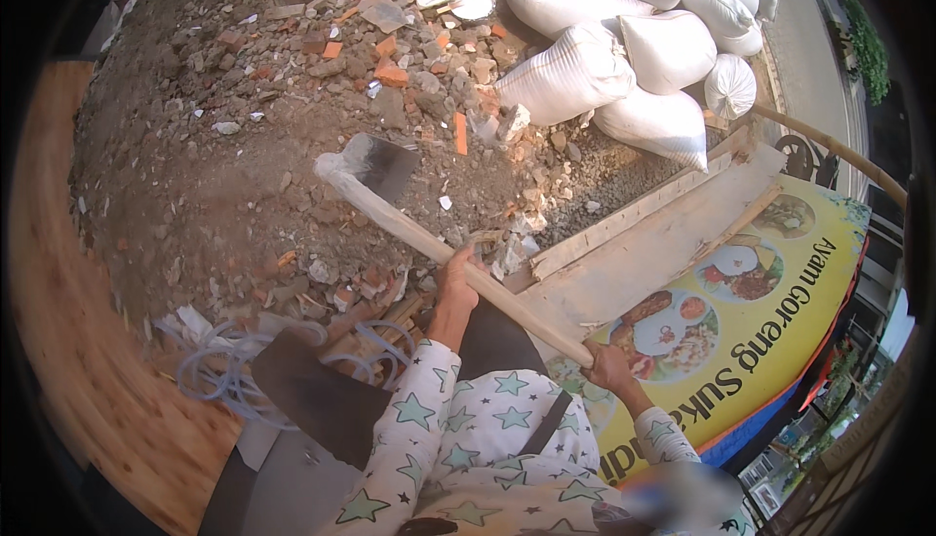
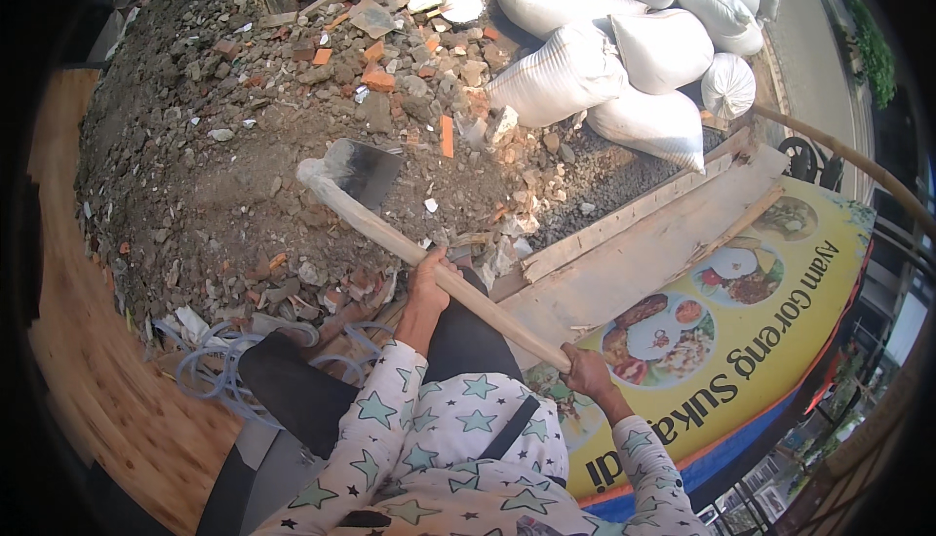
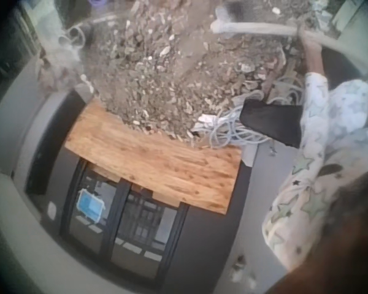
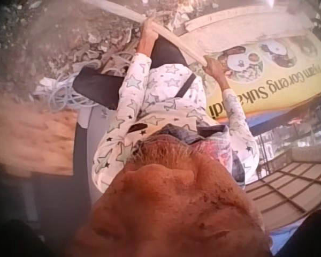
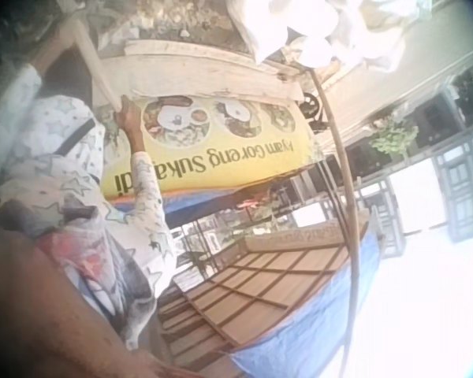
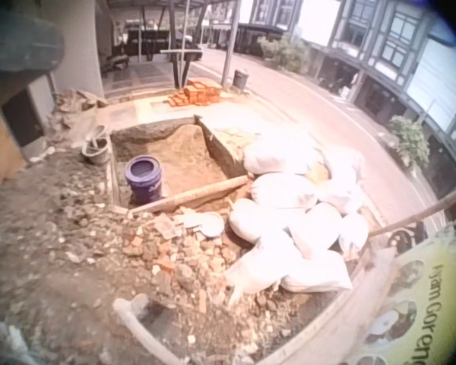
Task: The person removes their slippers and stands barefoot on a pile of construction debris. They use a pickaxe to repeatedly strike and break up the rubble, which consists of broken bricks, concrete, and dirt. The person works on the pile for an extended period, occasionally shifting their position.
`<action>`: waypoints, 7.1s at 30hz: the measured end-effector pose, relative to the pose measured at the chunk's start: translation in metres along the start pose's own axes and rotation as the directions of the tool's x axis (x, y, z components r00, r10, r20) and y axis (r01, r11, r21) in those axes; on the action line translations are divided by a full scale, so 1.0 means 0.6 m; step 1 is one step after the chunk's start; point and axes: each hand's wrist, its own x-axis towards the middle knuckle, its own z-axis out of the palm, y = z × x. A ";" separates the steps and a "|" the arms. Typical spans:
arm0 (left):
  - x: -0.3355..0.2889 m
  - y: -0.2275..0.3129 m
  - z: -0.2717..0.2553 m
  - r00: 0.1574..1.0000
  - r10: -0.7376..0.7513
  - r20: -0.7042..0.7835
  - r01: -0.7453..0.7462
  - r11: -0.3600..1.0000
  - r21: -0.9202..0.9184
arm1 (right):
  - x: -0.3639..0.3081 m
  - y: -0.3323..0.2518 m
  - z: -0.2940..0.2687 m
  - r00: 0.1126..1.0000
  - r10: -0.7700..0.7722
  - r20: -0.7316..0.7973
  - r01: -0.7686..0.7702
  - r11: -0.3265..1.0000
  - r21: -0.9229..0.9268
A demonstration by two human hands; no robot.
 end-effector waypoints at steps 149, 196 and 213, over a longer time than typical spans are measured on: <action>-0.055 0.000 -0.050 0.999 -0.033 -0.001 0.031 0.948 -0.316 | 0.038 -0.201 -0.145 0.991 -0.026 0.133 0.062 0.960 -0.272; -0.166 0.146 -0.163 0.979 -0.018 -0.204 -0.049 0.948 -0.315 | 0.009 -0.345 -0.139 0.882 -0.074 0.465 0.048 0.997 0.068; -0.094 0.085 -0.185 0.987 0.026 -0.160 -0.108 0.844 -0.526 | 0.100 -0.206 -0.124 0.920 -0.147 0.363 0.227 0.955 -0.190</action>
